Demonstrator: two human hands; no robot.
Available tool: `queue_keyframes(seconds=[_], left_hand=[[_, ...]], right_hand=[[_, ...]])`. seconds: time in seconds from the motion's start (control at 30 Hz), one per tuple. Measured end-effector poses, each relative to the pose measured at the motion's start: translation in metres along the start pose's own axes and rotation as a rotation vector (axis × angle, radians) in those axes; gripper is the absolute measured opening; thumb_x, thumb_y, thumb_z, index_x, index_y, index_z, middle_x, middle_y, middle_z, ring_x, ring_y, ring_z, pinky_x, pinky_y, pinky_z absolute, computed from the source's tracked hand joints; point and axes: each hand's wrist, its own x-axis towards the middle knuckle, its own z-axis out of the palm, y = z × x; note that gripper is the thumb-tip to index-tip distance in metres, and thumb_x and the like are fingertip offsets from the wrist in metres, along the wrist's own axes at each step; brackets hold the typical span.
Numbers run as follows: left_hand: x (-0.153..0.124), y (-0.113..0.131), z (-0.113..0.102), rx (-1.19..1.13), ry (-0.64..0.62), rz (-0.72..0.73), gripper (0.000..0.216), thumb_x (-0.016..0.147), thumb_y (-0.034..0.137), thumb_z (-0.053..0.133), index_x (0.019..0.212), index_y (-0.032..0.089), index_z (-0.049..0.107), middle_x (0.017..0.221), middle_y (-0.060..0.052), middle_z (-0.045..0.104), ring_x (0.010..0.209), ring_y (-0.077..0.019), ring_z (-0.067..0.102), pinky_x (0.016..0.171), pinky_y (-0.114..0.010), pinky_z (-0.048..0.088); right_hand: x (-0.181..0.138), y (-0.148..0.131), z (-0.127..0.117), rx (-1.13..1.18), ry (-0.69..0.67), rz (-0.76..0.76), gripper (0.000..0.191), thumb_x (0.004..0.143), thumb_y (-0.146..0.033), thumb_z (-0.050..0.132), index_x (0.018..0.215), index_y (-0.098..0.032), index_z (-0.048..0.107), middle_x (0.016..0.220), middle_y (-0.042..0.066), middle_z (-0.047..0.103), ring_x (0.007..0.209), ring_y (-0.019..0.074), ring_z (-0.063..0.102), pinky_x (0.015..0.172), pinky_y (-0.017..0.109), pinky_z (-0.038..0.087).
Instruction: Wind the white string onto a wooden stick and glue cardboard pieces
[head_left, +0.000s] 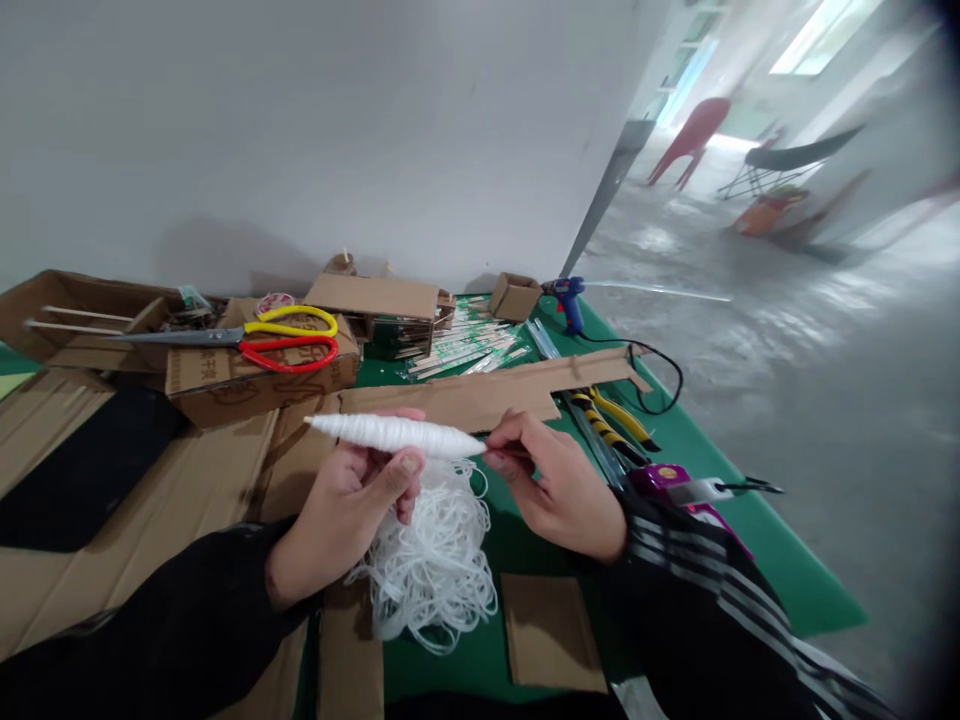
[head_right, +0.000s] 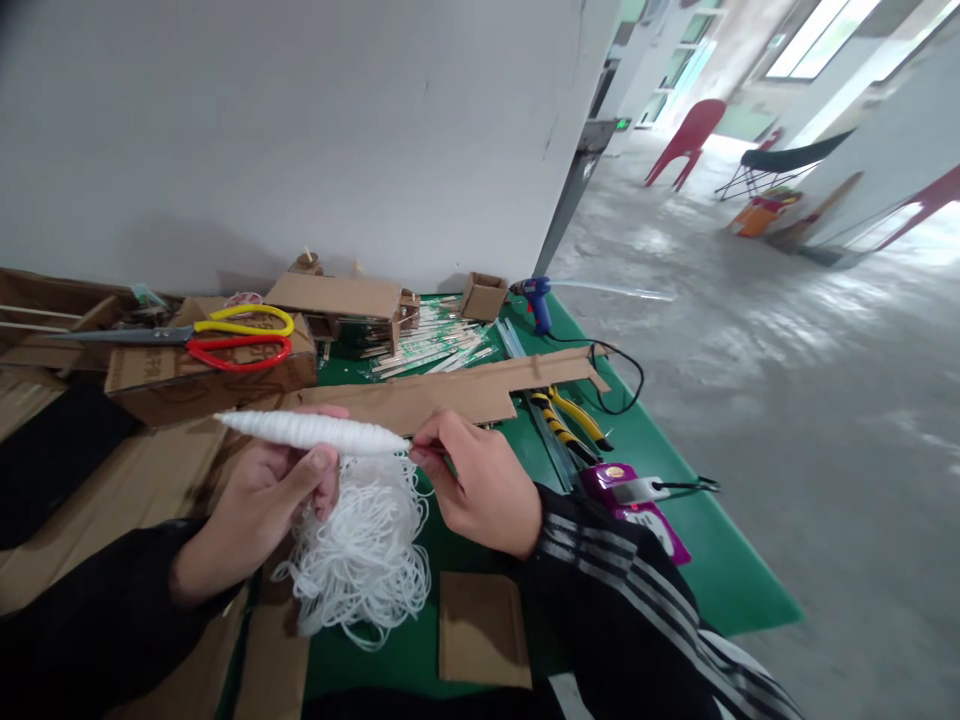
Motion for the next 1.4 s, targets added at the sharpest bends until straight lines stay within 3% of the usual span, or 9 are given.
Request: queue_keyframes(seconds=[0.1, 0.3, 0.5, 0.73, 0.83, 1.0, 1.1, 1.2, 1.4], left_hand=[[0.001, 0.001, 0.001, 0.009, -0.017, 0.011, 0.038, 0.088, 0.034, 0.060, 0.120, 0.017, 0.049, 0.055, 0.008, 0.055, 0.046, -0.0068, 0.050, 0.046, -0.017, 0.045], [0.001, 0.001, 0.000, 0.008, 0.004, -0.005, 0.038, 0.088, 0.033, 0.059, 0.122, 0.016, 0.052, 0.054, 0.007, 0.055, 0.046, -0.0075, 0.049, 0.046, -0.018, 0.045], [0.002, 0.001, -0.001, -0.006, 0.000, 0.018, 0.036, 0.089, 0.032, 0.059, 0.120, 0.018, 0.049, 0.054, 0.007, 0.055, 0.046, -0.0073, 0.049, 0.046, -0.017, 0.043], [0.003, -0.001, -0.003, -0.046, 0.009, 0.002, 0.033, 0.090, 0.033, 0.058, 0.117, 0.018, 0.050, 0.056, 0.007, 0.055, 0.047, -0.0060, 0.048, 0.047, -0.016, 0.041], [0.003, -0.002, -0.005, -0.046, 0.007, 0.013, 0.033, 0.091, 0.032, 0.058, 0.120, 0.017, 0.052, 0.055, 0.007, 0.054, 0.047, -0.0064, 0.048, 0.048, -0.017, 0.040], [0.004, -0.002, -0.005, -0.058, 0.008, 0.012, 0.039, 0.091, 0.031, 0.057, 0.127, 0.020, 0.047, 0.056, 0.007, 0.054, 0.048, -0.0067, 0.048, 0.048, -0.017, 0.041], [0.003, -0.001, -0.005, -0.080, 0.009, 0.011, 0.041, 0.091, 0.031, 0.058, 0.129, 0.022, 0.045, 0.056, 0.008, 0.055, 0.048, -0.0066, 0.049, 0.048, -0.017, 0.041], [0.002, -0.001, -0.005, -0.094, 0.006, 0.010, 0.040, 0.091, 0.029, 0.058, 0.129, 0.022, 0.046, 0.056, 0.008, 0.055, 0.048, -0.0066, 0.049, 0.049, -0.016, 0.041], [0.002, -0.002, -0.006, -0.123, 0.024, 0.018, 0.039, 0.090, 0.030, 0.059, 0.126, 0.022, 0.048, 0.056, 0.007, 0.055, 0.048, -0.0073, 0.049, 0.048, -0.017, 0.042]], right_hand=[[0.000, 0.001, 0.000, -0.046, 0.025, -0.010, 0.016, 0.096, -0.018, 0.040, 0.084, -0.019, 0.050, 0.070, 0.000, 0.054, 0.060, 0.0126, 0.050, 0.057, 0.025, 0.036], [0.000, 0.001, -0.002, 0.025, 0.011, 0.008, 0.004, 0.091, -0.021, 0.051, 0.094, -0.019, 0.048, 0.084, 0.003, 0.057, 0.068, 0.0135, 0.055, 0.061, 0.025, 0.041], [0.001, 0.006, -0.009, -0.082, 0.004, 0.002, 0.015, 0.097, -0.020, 0.041, 0.086, -0.019, 0.052, 0.070, 0.001, 0.057, 0.061, 0.0130, 0.052, 0.058, 0.025, 0.037], [-0.002, 0.008, -0.014, -0.025, -0.004, 0.017, 0.004, 0.094, -0.022, 0.047, 0.091, -0.019, 0.049, 0.079, 0.002, 0.057, 0.066, 0.0137, 0.054, 0.061, 0.025, 0.041], [-0.002, 0.010, -0.015, -0.072, 0.012, 0.007, 0.016, 0.097, -0.021, 0.040, 0.085, -0.020, 0.052, 0.075, 0.002, 0.058, 0.066, 0.0145, 0.055, 0.061, 0.026, 0.040], [-0.003, 0.011, -0.016, -0.008, -0.016, 0.047, 0.010, 0.093, -0.027, 0.050, 0.099, -0.019, 0.049, 0.081, 0.003, 0.059, 0.065, 0.0147, 0.054, 0.060, 0.026, 0.043], [-0.002, 0.011, -0.017, -0.010, -0.004, 0.031, 0.005, 0.094, -0.024, 0.047, 0.091, -0.020, 0.049, 0.077, 0.002, 0.057, 0.063, 0.0142, 0.053, 0.058, 0.026, 0.041], [-0.002, 0.012, -0.018, -0.060, -0.007, 0.023, 0.017, 0.097, -0.022, 0.039, 0.085, -0.020, 0.052, 0.073, 0.002, 0.058, 0.064, 0.0148, 0.055, 0.061, 0.026, 0.041], [-0.002, 0.012, -0.017, -0.006, -0.010, 0.066, 0.011, 0.093, -0.028, 0.049, 0.098, -0.019, 0.047, 0.081, 0.003, 0.058, 0.064, 0.0149, 0.054, 0.060, 0.026, 0.043]])
